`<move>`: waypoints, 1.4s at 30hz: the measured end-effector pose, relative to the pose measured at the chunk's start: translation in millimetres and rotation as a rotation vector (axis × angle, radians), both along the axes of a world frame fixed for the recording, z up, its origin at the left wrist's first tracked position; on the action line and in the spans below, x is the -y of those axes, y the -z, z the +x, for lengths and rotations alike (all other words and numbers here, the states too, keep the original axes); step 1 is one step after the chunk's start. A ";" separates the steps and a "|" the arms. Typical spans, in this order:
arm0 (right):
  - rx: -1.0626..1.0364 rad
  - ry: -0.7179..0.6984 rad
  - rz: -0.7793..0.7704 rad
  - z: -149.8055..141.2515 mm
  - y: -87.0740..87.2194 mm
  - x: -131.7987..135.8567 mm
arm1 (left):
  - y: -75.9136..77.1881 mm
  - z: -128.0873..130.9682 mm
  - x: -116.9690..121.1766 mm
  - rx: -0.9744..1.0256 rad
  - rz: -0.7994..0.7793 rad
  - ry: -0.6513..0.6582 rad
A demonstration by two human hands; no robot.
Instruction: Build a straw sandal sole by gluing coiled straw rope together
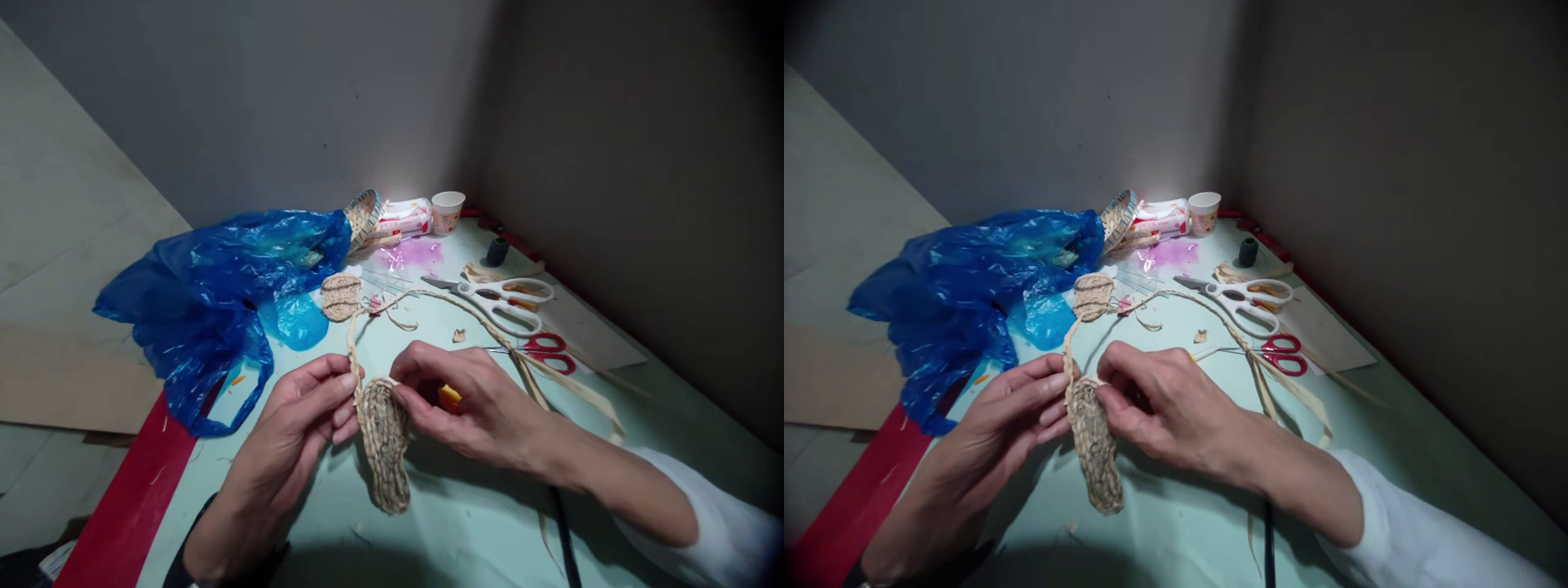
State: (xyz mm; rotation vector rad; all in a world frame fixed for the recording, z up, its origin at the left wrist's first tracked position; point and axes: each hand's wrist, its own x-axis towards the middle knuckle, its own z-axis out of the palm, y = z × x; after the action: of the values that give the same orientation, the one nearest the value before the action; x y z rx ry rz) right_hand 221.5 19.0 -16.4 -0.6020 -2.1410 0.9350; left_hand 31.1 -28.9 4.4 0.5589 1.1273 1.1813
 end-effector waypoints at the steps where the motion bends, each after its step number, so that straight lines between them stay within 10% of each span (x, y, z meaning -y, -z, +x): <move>1: -0.011 0.001 0.000 0.2 0.3 -0.2 | -0.2 -0.8 -0.4 0.009 0.002 0.005; 19: 0.044 0.034 -0.007 0.5 -3.6 1.3 | 7.8 0.9 1.1 -0.017 0.014 0.043; 35: 0.076 0.094 -0.073 -2.2 -4.1 2.6 | 13.7 3.0 3.6 -0.458 0.281 -0.067; 42: 0.073 0.136 -0.090 -1.7 -4.8 3.5 | 12.1 10.7 0.9 -0.195 0.185 -0.058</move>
State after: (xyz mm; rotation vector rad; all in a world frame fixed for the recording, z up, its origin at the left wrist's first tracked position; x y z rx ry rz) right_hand 219.8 15.5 -11.6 -0.8271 -2.1008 0.9515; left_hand 41.8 -29.8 -7.7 0.8020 1.2125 1.3110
